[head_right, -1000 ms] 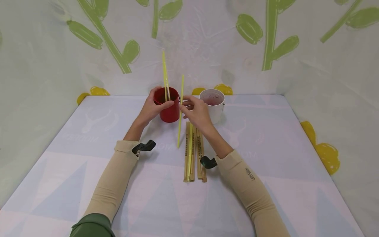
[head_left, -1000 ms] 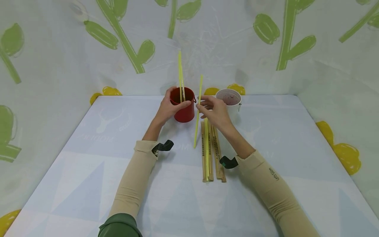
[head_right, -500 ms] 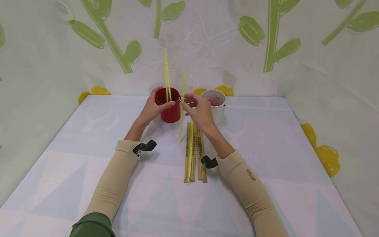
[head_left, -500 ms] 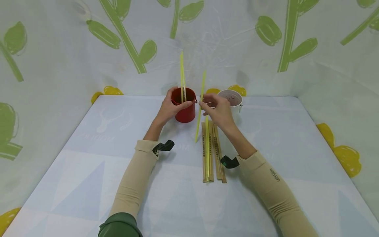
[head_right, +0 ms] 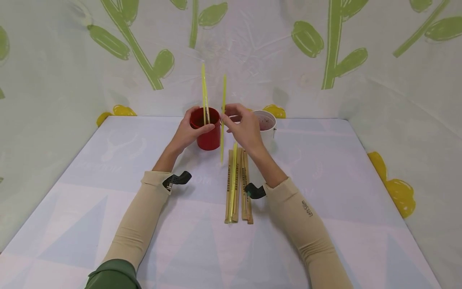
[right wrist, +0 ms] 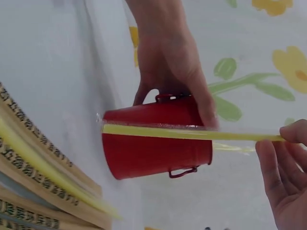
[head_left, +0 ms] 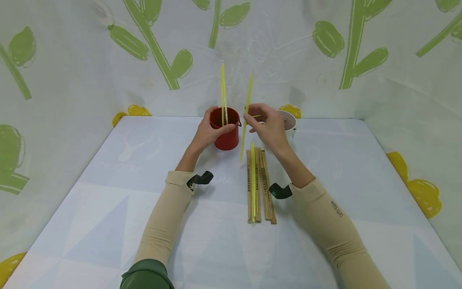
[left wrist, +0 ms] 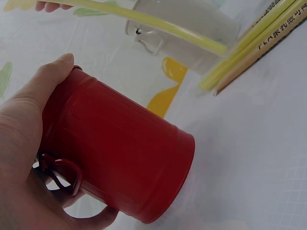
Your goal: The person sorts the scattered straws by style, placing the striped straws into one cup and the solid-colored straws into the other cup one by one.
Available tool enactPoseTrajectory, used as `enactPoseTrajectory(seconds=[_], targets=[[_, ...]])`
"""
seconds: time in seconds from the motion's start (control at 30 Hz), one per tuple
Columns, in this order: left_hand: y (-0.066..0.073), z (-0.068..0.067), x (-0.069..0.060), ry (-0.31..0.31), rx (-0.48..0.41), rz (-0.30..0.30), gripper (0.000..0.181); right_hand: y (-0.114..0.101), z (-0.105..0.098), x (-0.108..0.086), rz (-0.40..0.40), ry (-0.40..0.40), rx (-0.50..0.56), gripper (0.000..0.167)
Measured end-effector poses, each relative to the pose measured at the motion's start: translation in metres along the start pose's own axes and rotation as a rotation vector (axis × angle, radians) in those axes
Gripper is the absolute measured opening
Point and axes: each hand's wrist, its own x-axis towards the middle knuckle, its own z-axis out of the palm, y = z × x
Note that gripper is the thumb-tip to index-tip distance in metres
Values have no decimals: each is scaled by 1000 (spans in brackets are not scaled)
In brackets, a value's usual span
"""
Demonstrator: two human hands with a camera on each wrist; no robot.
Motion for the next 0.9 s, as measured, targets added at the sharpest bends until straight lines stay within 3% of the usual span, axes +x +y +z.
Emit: enactPoseTrajectory(seconds=[0.2, 0.43, 0.9], targets=[[-3, 1, 0, 6, -1, 23, 92, -13, -3, 13, -16, 10, -2, 31], [2, -1, -1, -17, -10, 4, 93, -57, -10, 17, -19, 49, 8, 28], [-1, 0, 1, 13, 28, 3, 93, -55, -19, 52, -44, 126, 99, 27]])
